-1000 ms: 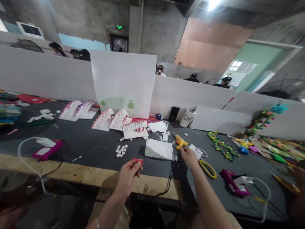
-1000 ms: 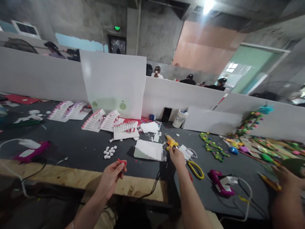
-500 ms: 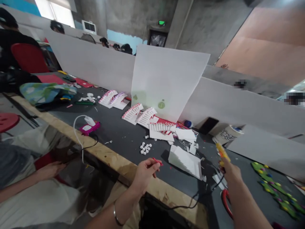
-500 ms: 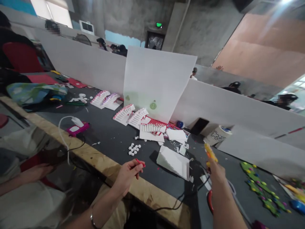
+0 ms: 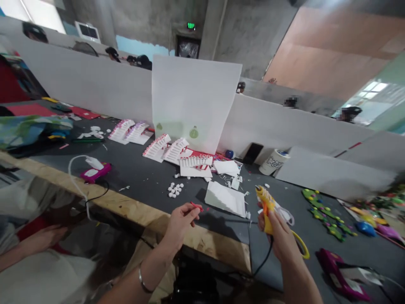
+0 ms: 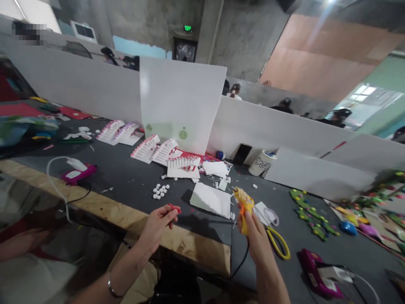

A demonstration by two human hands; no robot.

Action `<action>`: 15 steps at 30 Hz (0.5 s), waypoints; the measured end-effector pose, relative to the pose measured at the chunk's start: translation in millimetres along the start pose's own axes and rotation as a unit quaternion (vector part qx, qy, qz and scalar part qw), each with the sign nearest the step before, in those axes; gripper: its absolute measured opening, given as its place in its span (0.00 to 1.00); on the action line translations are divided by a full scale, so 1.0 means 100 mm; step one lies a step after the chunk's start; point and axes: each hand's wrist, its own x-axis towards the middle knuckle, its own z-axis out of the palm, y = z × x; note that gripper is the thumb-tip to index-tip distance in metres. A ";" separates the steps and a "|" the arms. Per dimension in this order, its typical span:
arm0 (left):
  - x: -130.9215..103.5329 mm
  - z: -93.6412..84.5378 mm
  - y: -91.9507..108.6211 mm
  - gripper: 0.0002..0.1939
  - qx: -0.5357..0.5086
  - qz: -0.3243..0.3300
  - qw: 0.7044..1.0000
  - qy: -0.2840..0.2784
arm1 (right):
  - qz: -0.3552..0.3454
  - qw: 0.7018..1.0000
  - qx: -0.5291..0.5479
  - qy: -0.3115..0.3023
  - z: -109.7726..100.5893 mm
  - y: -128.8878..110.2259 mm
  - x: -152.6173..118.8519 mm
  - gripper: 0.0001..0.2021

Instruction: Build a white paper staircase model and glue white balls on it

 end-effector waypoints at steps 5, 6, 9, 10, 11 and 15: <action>-0.04 0.11 0.09 0.16 0.015 0.021 1.000 0.002 | 0.036 0.993 0.099 -0.059 0.06 0.08 -0.18 0.19; -0.05 0.14 0.10 0.16 0.016 0.026 1.000 0.003 | 0.045 0.992 0.100 -0.060 0.05 0.10 -0.20 0.20; -0.08 0.22 0.14 0.16 0.013 0.031 0.999 -0.005 | 0.077 0.992 0.083 -0.061 0.02 0.15 -0.24 0.22; -0.09 0.25 0.14 0.16 0.010 0.031 0.999 -0.009 | 0.088 0.991 0.070 -0.069 0.00 0.16 -0.25 0.21; -0.10 0.27 0.15 0.16 0.008 0.032 0.999 -0.013 | 0.095 0.990 0.057 -0.084 -0.02 0.16 -0.26 0.21; -0.15 0.31 0.15 0.16 0.006 0.037 0.999 -0.018 | 0.054 0.989 0.006 -0.140 -0.03 0.10 -0.36 0.19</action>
